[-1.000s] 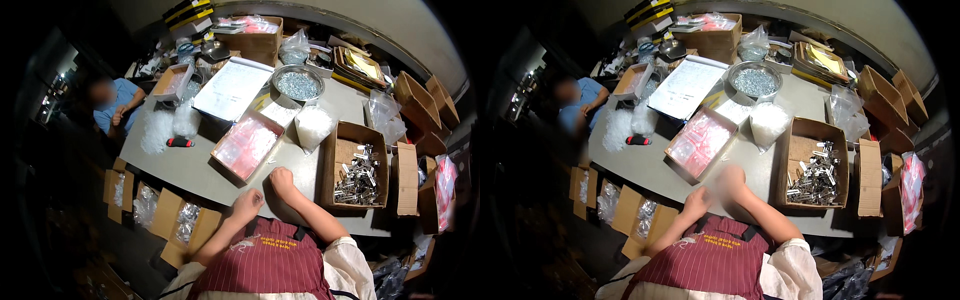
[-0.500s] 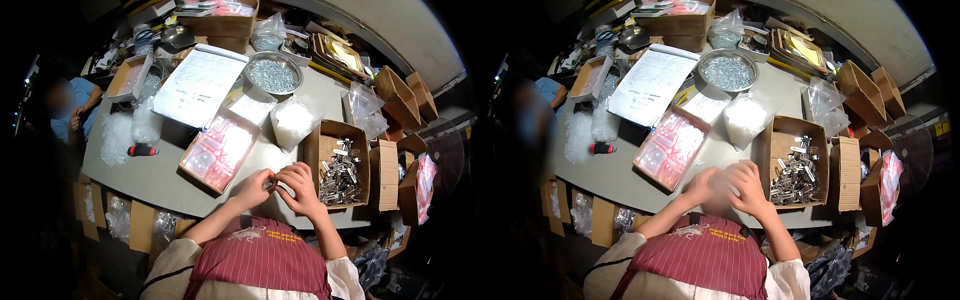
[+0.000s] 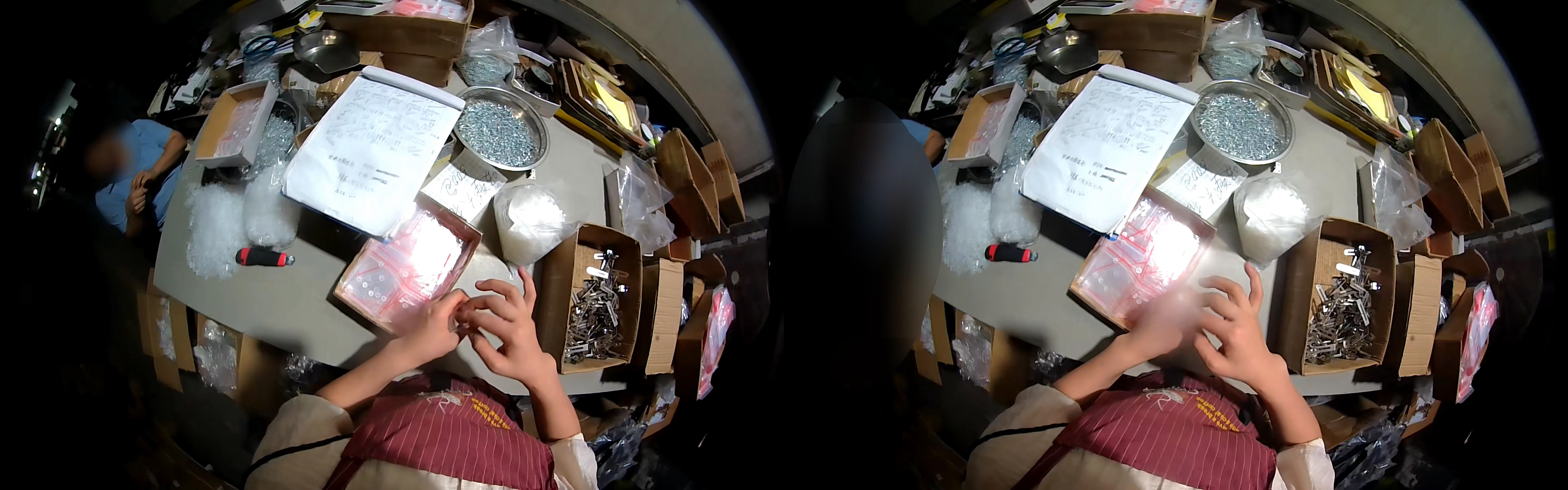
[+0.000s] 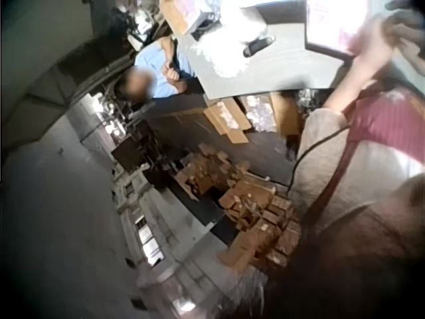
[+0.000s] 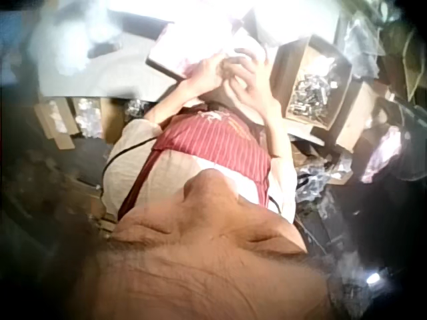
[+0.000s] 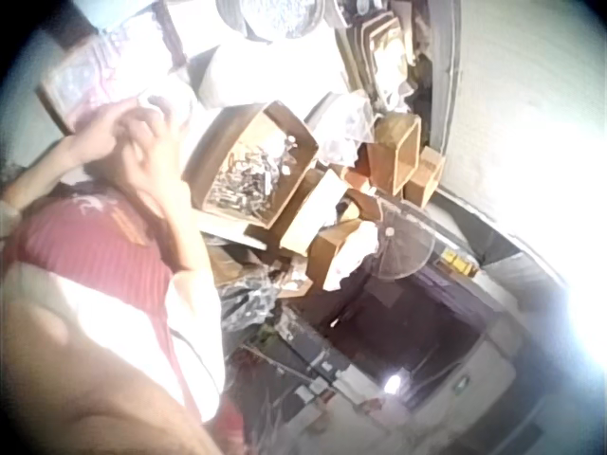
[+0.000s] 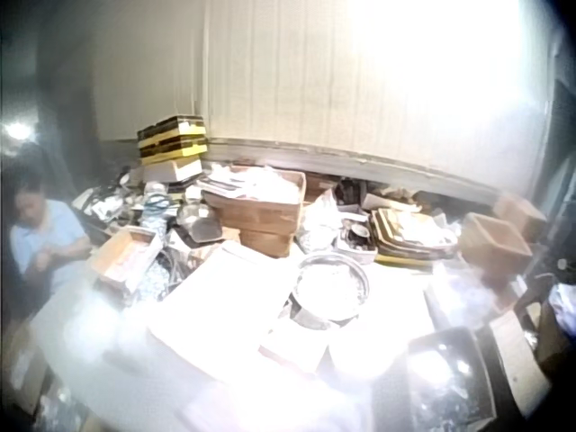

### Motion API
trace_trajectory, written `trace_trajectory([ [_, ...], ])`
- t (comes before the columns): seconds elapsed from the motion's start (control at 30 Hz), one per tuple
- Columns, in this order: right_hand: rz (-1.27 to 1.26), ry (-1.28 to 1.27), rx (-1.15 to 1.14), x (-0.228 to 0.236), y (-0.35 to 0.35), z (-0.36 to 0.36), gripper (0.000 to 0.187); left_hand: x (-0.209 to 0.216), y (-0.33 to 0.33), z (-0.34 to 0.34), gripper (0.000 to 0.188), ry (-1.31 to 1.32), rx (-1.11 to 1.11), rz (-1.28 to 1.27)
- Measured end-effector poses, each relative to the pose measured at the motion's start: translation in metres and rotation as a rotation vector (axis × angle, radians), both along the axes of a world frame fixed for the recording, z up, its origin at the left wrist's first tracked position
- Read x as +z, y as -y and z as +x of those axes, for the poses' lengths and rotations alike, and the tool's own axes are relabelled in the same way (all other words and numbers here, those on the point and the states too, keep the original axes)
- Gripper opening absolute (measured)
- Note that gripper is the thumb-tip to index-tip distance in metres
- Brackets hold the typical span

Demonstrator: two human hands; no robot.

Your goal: The person sorts small metal hardware components from a cardboard box into a clear plastic bag. They pick up individual pieces, inspect them briefly, and place them into the bag. The workspace is cluttered with various boxes and packaging materials.

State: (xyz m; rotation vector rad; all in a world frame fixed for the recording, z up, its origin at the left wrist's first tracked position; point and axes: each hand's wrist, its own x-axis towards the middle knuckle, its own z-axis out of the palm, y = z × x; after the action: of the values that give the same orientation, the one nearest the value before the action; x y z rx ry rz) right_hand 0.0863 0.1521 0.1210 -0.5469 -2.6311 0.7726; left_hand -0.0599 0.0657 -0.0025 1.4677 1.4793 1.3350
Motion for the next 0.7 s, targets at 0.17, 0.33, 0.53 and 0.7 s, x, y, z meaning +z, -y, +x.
trace_trajectory([
  [0.17, 0.23, -0.11, -0.293, 0.013, -0.03, -0.001, 0.033, 0.024, 0.016, -0.036, 0.028, 0.298, -0.041, -0.16],
  [0.33, 0.184, -0.121, -0.85, -0.044, -0.105, 0.118, 0.038, 0.038, 0.018, -0.057, 0.027, 0.54, -0.182, -0.297],
  [0.53, 0.097, 0.49, -1.022, -0.115, -0.12, 0.214, 0.046, 0.042, 0.022, -0.058, 0.025, 0.416, -0.194, -0.278],
  [0.7, 0.053, 0.617, -1.038, -0.106, -0.119, 0.214, 0.053, 0.044, 0.037, -0.038, 0.023, 0.413, -0.115, -0.218],
])
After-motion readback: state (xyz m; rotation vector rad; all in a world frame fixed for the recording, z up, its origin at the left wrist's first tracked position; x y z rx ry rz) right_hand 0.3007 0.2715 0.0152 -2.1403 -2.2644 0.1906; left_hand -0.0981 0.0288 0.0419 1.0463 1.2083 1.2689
